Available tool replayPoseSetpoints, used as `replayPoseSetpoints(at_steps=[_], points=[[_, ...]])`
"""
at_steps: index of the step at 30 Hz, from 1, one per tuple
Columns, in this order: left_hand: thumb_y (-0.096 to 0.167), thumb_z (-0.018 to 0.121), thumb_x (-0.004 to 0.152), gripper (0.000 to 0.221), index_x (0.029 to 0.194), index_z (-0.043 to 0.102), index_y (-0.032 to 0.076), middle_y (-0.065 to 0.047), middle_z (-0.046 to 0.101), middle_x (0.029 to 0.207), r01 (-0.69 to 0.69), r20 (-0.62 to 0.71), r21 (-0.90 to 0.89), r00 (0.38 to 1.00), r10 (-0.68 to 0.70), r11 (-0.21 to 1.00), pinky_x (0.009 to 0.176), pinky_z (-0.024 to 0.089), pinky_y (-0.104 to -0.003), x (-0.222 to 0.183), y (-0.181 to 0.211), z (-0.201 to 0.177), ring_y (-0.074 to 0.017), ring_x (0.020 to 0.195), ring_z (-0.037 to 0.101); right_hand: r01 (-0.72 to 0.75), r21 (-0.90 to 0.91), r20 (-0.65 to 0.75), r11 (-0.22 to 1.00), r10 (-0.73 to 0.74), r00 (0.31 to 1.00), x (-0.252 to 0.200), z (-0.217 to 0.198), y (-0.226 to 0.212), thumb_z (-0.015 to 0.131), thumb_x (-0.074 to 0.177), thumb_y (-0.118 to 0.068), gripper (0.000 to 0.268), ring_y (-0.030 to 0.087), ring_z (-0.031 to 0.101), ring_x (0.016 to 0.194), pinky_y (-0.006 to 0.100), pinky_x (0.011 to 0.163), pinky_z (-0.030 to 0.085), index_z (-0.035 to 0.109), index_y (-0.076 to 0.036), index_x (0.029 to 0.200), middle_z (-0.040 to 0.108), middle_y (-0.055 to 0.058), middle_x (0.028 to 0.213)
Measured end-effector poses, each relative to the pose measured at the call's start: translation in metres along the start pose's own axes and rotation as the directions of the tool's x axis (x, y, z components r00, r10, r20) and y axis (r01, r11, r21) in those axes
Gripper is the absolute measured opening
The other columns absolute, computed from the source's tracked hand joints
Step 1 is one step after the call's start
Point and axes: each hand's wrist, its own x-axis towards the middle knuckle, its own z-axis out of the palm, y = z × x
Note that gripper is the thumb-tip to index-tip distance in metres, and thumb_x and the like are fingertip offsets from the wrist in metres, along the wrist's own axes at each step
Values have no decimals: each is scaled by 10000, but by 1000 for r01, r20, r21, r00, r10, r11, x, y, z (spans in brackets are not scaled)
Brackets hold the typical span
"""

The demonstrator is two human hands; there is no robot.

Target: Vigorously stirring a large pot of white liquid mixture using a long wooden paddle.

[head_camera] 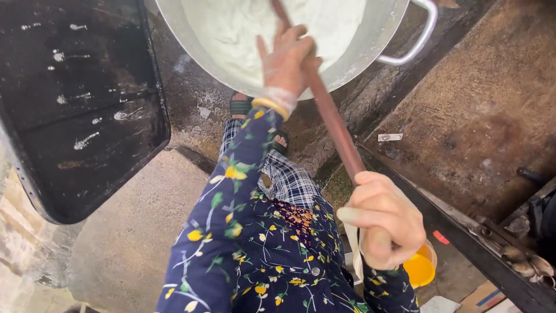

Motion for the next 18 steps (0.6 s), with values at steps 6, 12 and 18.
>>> replayPoseSetpoints(at_steps=[6, 12, 18], points=[[322, 666, 875, 125, 882, 631, 202, -71, 557, 1372, 70, 309, -181, 951, -11, 981, 1218, 20, -652, -34, 79, -7, -394, 1477, 217, 14, -274, 347, 962, 85, 934, 26, -86, -61, 495, 909, -96, 219, 219, 576, 626, 492, 860, 632, 637, -14, 765, 606, 133, 678], [443, 527, 925, 295, 923, 718, 218, -49, 704, 1141, 10, 273, 50, 962, -23, 999, 1110, 288, -585, -68, 46, -14, -265, 1271, 515, -114, -265, 665, 957, 267, 697, 28, -95, -60, 544, 868, -335, 321, 61, 764, 632, 360, 940, 664, 772, -133, 768, 706, -74, 677], [302, 761, 836, 163, 764, 648, 209, -20, 610, 1323, 99, 37, -133, 995, -95, 986, 1166, 26, -721, -4, 23, -12, -385, 1430, 283, 42, -53, -6, 998, -42, 999, -3, -11, 1, 420, 1107, -410, 542, 186, 493, 529, 434, 778, 563, 609, -56, 743, 515, 64, 578]])
